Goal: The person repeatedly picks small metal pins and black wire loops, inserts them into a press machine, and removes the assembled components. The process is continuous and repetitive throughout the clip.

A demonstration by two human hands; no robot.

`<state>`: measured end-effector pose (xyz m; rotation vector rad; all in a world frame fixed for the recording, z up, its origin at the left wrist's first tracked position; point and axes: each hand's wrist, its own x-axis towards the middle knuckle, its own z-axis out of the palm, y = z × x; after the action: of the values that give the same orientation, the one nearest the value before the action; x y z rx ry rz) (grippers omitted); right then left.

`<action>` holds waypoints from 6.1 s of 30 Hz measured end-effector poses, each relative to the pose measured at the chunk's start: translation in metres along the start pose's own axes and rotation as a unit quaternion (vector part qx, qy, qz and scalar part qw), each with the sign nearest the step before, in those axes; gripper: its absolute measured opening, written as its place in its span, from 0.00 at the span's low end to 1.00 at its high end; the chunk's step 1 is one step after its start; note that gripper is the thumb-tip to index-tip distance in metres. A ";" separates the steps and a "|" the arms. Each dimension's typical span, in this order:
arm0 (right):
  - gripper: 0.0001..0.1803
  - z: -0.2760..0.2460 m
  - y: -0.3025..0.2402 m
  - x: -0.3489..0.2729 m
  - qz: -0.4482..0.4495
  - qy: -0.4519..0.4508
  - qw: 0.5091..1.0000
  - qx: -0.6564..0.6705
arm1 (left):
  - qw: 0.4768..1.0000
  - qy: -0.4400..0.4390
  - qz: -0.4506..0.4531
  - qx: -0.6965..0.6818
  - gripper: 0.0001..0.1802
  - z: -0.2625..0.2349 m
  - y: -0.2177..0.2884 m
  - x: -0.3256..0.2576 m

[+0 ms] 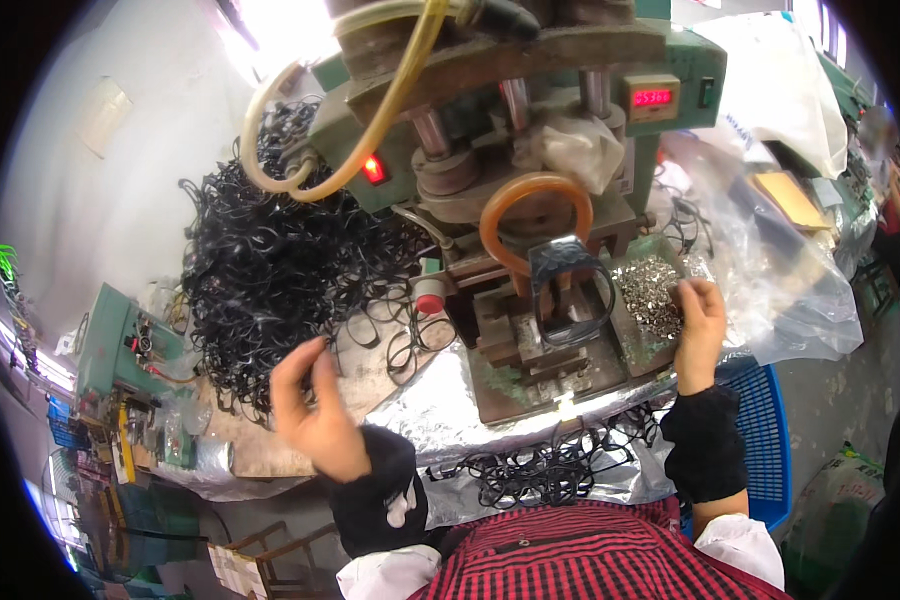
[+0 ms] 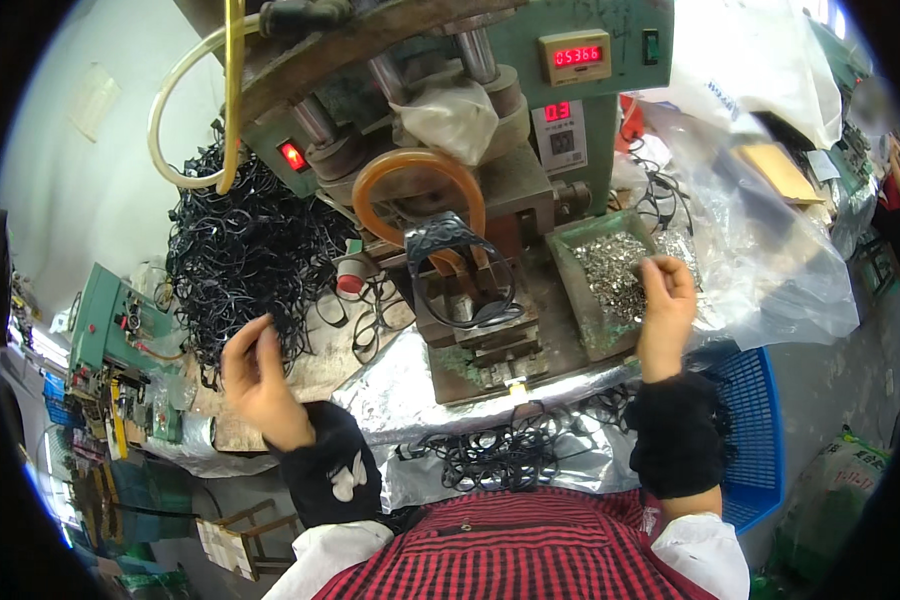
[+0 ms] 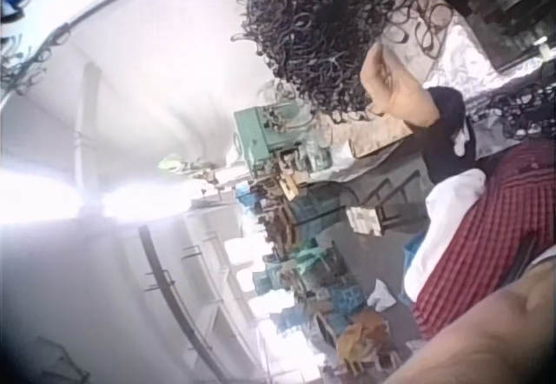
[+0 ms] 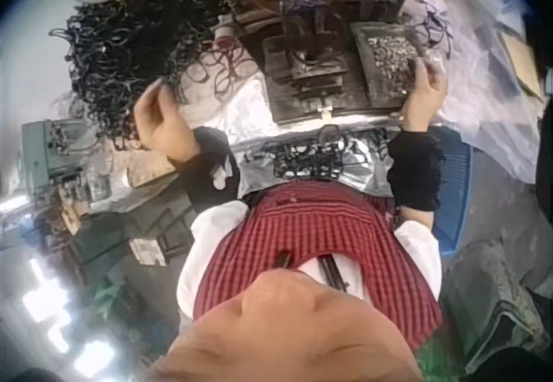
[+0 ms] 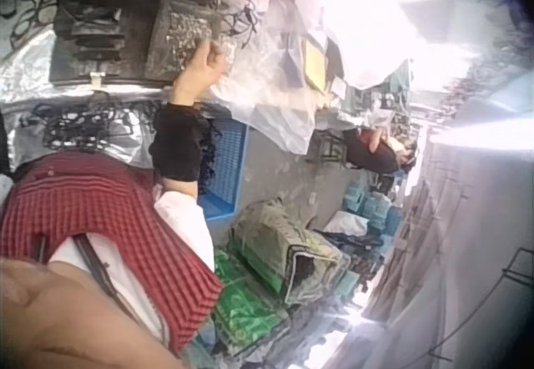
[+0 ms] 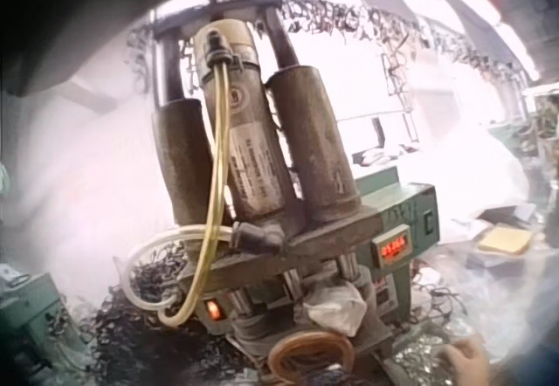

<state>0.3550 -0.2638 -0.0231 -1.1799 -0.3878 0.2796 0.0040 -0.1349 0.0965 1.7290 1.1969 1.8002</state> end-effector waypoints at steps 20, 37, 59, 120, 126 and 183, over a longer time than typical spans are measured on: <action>0.09 0.016 -0.080 -0.059 -0.131 -0.155 0.950 -0.239 | 0.841 -0.255 0.138 0.456 0.19 0.030 -0.152 -0.025; 0.25 0.110 -0.076 -0.070 0.084 -0.228 0.967 0.077 | 0.932 -0.183 0.148 -0.275 0.09 0.053 0.050 -0.001; 0.04 0.021 0.000 0.026 -0.386 -0.099 0.782 -0.480 | 0.926 -0.253 0.033 -0.277 0.09 0.059 0.077 0.033; 0.07 -0.015 -0.018 -0.001 -0.006 -0.003 0.998 -0.055 | 0.998 -0.005 -0.027 -0.052 0.07 -0.020 -0.011 -0.014; 0.12 0.021 0.003 0.010 0.024 -0.033 0.999 -0.020 | 0.960 -0.206 0.090 0.169 0.04 0.024 -0.094 0.037; 0.07 0.015 -0.014 0.015 -0.281 -0.077 0.845 -0.449 | 0.905 -0.340 -0.053 -0.251 0.08 0.082 0.082 -0.040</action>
<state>0.3621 -0.2498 -0.0023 -1.8882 -1.0573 -0.3817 0.1120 -0.1858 0.1253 1.7006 0.4671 1.1271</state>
